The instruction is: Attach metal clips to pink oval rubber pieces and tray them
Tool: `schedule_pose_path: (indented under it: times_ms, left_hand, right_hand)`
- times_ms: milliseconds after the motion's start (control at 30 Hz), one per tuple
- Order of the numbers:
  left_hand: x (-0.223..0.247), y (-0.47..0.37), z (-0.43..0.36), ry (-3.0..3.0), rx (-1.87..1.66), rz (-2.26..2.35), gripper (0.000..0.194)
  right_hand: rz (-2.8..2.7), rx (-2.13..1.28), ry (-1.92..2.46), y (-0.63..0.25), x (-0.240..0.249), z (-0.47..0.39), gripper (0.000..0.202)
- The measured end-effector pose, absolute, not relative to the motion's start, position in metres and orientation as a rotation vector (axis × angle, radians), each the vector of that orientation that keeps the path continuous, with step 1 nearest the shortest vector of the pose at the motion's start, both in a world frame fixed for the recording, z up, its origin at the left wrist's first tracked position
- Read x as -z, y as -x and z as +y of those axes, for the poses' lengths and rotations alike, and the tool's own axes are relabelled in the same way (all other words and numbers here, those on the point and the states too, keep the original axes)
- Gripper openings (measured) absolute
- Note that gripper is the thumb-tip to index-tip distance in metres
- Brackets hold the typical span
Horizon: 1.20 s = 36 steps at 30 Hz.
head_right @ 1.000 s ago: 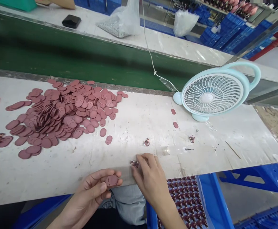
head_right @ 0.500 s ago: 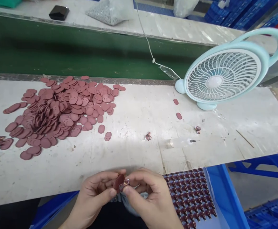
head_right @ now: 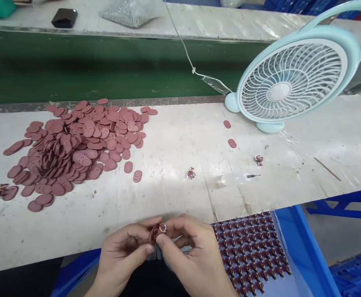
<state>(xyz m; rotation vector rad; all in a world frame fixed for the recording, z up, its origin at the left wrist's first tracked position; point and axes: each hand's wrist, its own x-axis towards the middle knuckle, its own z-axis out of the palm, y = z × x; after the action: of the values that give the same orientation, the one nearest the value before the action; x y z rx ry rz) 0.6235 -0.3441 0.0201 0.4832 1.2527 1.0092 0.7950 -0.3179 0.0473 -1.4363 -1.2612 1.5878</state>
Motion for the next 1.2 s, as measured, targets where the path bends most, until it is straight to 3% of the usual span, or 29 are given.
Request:
schedule_pose_path:
  times_ms: [233,500,1200]
  left_hand:
    - [-0.015,-0.623,-0.345,-0.539,-0.999,1.253,0.015]
    - [-0.017,-0.629,-0.347,-0.457,-1.067,1.270,0.018]
    - [-0.014,-0.623,-0.345,-0.559,-1.044,1.273,0.017]
  right_hand:
    - [-1.272,-1.620,1.396,-0.795,-0.048,-0.314,0.002]
    - [-0.946,-1.837,1.344,-0.792,-0.046,-0.313,0.017]
    - [-0.885,-1.774,1.294,-0.785,-0.039,-0.317,0.014]
